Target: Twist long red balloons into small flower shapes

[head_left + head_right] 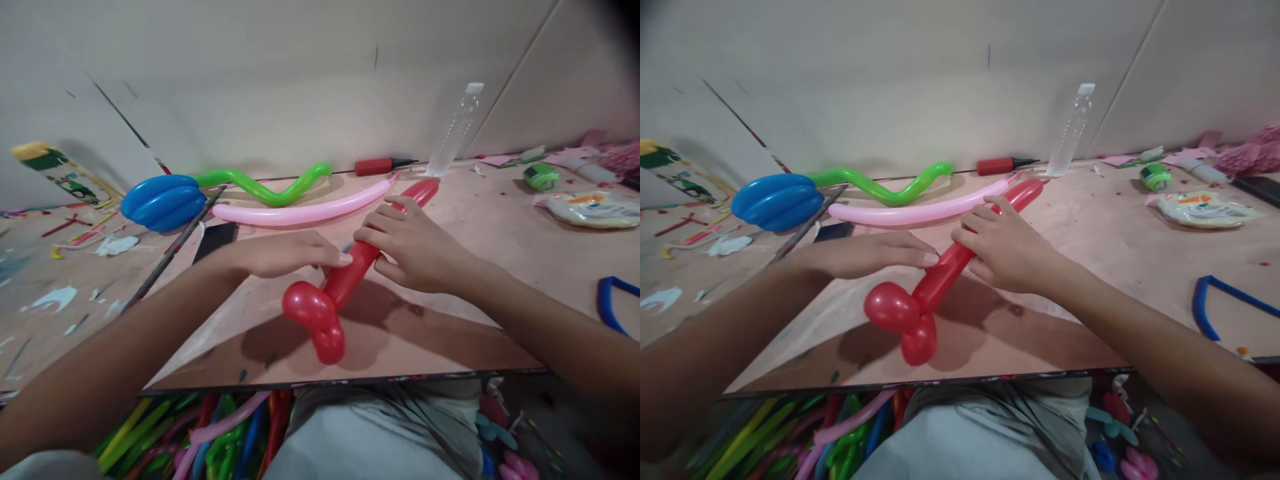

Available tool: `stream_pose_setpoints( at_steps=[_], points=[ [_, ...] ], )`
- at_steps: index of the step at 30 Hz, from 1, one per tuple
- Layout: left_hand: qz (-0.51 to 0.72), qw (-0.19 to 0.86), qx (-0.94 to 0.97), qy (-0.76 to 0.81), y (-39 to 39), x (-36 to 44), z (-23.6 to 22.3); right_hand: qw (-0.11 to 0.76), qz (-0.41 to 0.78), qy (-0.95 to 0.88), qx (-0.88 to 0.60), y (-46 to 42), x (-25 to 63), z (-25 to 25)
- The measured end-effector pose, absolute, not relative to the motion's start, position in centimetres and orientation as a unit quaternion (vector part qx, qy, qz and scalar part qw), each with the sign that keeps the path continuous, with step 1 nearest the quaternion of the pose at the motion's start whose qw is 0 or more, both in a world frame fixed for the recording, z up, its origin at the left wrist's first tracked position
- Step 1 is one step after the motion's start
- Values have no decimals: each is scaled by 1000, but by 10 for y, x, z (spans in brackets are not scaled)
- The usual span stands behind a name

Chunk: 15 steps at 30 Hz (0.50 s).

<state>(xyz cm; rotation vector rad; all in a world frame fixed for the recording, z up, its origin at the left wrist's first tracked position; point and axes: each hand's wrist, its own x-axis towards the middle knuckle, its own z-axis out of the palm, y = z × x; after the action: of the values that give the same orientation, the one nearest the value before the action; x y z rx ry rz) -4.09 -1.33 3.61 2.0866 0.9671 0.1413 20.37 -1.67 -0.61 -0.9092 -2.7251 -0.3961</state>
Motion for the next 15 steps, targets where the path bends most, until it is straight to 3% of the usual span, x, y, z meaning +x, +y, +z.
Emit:
stream_pose_setpoints(
  at_steps=[8,11,15],
  points=[
    [127,701,639,289,-28,-41,-8,202,-78,-906,-365,-28,205,1],
    [175,702,644,249,-29,-43,-15,210,-28,-856,-472,-30,203,-1],
    [231,610,718,244,-25,-46,-20,188,15,-828,-527,-32,198,-2]
  ],
)
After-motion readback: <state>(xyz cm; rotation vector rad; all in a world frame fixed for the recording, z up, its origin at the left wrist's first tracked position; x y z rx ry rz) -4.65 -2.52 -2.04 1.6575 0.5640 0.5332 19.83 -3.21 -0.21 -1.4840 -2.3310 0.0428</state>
